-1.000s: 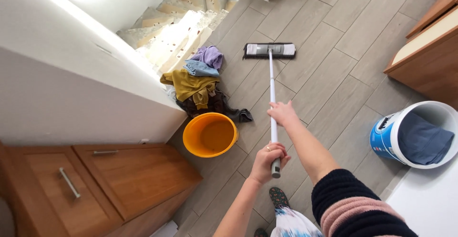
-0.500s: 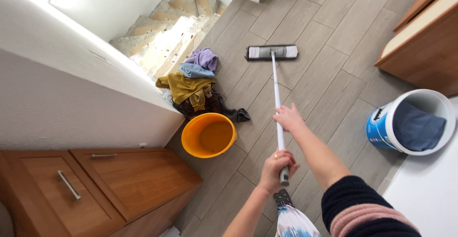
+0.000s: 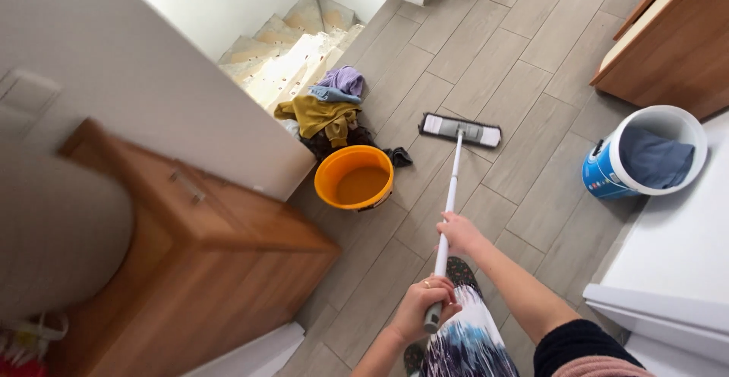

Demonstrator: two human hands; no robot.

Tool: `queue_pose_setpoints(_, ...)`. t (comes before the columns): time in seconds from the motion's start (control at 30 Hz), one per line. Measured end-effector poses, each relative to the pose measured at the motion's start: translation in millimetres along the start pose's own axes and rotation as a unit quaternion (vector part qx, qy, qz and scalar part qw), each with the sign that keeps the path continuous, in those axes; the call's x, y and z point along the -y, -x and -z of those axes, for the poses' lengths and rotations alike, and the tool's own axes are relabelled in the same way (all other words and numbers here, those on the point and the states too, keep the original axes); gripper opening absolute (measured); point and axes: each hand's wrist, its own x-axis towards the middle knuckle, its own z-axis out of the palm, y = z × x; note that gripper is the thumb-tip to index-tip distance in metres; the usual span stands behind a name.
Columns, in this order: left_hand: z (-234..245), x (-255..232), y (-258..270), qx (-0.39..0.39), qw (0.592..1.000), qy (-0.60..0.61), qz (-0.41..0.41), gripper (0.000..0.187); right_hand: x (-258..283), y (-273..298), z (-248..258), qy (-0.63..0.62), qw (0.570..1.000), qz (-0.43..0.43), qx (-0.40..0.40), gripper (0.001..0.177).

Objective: The person mops a tiled floor using a flat mop, moving shoes, slippers, and a pile of clothes to reach all areas of the floor.

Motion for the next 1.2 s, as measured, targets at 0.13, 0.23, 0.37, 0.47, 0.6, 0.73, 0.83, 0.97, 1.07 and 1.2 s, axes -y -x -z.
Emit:
queue_pose_setpoints(0.13,22,-43,61,0.018,1.0,0.011,0.005,0.026,70,38,-20,-0.047,0.998,-0.031,0.019,0.046)
queue_pose_setpoints(0.23,43,-73,87,0.075,0.997,0.007,0.005,0.027,111,58,-20,-0.023,0.999,0.013,-0.021,0.038)
queue_pose_setpoints(0.37,66,-104,114,0.117,0.993,0.008,0.032,0.025,171,83,0,-0.069,0.995,-0.054,0.046,0.024)
queue_pose_setpoints(0.47,76,-109,117,0.133,0.99,-0.001,0.049,0.024,186,87,13,-0.088,0.992,-0.076,0.052,0.024)
queue_pose_setpoints(0.6,75,-92,106,0.107,0.993,-0.009,0.048,0.024,175,77,19,-0.104,0.991,-0.07,0.039,0.026)
queue_pose_setpoints(0.73,63,-67,77,0.084,0.995,0.001,0.045,0.027,139,59,23,-0.092,0.988,-0.097,0.072,0.028)
queue_pose_setpoints(0.83,52,-48,41,0.054,0.998,0.01,0.035,0.027,94,39,16,-0.075,0.991,-0.101,0.044,0.024)
queue_pose_setpoints(0.97,37,-11,-24,0.03,0.999,0.012,0.018,0.028,22,11,26,-0.032,0.991,-0.13,0.026,0.017)
queue_pose_setpoints(1.07,21,17,-84,0.037,0.999,0.018,-0.001,0.029,-43,-9,39,-0.023,0.989,-0.145,0.016,0.021)
queue_pose_setpoints(1.2,-13,57,-163,0.056,0.997,0.033,-0.041,0.026,-136,-24,58,0.0,0.986,-0.165,0.017,0.021)
